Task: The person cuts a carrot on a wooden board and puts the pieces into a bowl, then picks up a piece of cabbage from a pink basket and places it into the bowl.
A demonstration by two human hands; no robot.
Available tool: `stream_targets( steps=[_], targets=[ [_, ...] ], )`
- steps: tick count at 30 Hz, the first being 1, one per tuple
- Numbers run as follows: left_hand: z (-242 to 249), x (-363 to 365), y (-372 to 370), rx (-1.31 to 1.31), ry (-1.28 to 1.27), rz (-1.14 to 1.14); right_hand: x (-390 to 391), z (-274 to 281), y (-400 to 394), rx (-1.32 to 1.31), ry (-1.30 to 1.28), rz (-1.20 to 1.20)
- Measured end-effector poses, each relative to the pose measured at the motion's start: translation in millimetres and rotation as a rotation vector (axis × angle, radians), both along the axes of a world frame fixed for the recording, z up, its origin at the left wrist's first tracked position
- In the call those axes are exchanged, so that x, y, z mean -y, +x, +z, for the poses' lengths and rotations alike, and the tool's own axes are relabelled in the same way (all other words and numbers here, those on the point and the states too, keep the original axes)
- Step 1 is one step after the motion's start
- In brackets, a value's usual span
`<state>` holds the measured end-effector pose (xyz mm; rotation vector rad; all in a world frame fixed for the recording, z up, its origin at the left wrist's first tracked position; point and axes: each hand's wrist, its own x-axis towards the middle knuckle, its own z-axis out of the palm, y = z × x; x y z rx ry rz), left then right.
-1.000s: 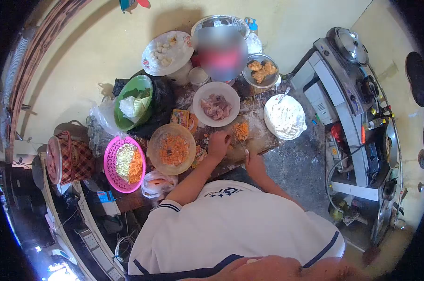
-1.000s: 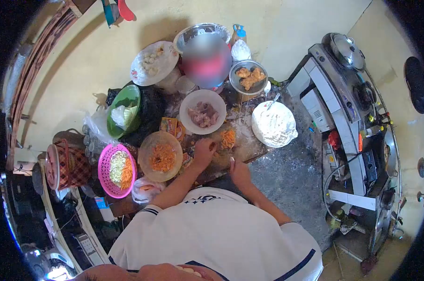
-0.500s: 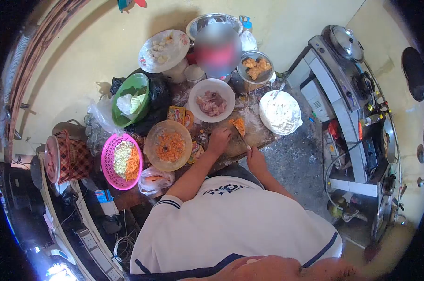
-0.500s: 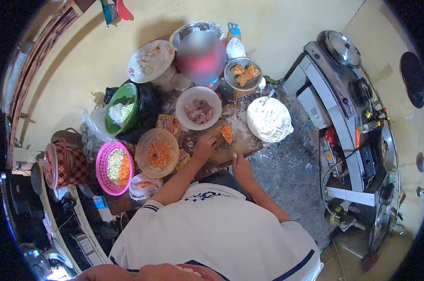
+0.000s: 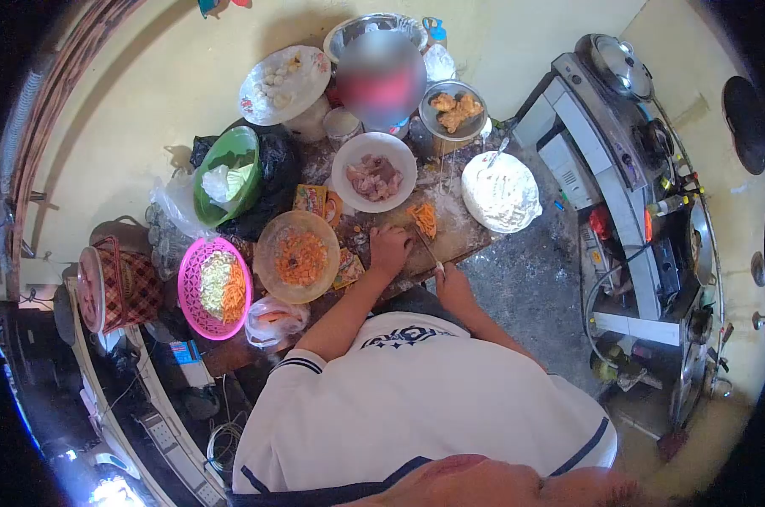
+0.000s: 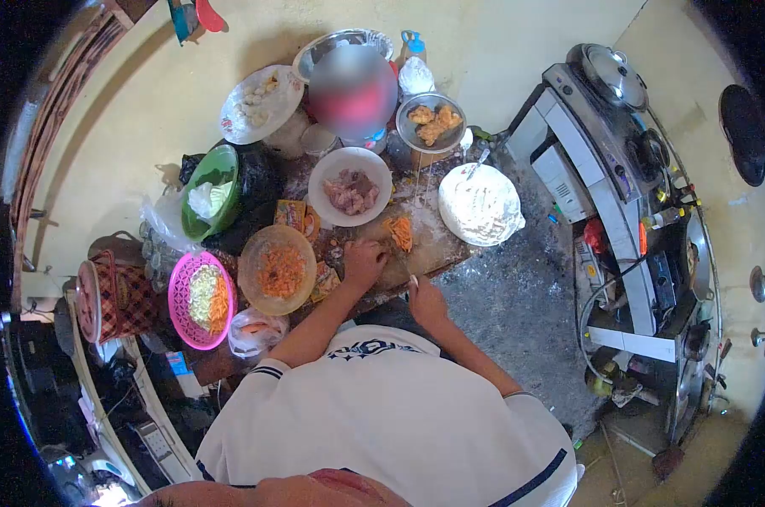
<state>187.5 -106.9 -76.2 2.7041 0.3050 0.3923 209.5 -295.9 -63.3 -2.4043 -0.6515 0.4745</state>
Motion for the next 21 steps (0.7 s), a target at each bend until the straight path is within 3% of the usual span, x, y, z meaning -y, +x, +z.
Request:
stream_targets(
  steps=[12,21],
  targets=[
    [3.3,11.3,1.4,-0.029,-0.076,0.098,-12.0,-3.1,-9.4,-0.074,0.092,0.006],
    [-4.1,6.6,1.0,-0.010,-0.121,0.061,-22.0,-24.6,-0.6,-0.073,-0.009,0.042]
  ],
)
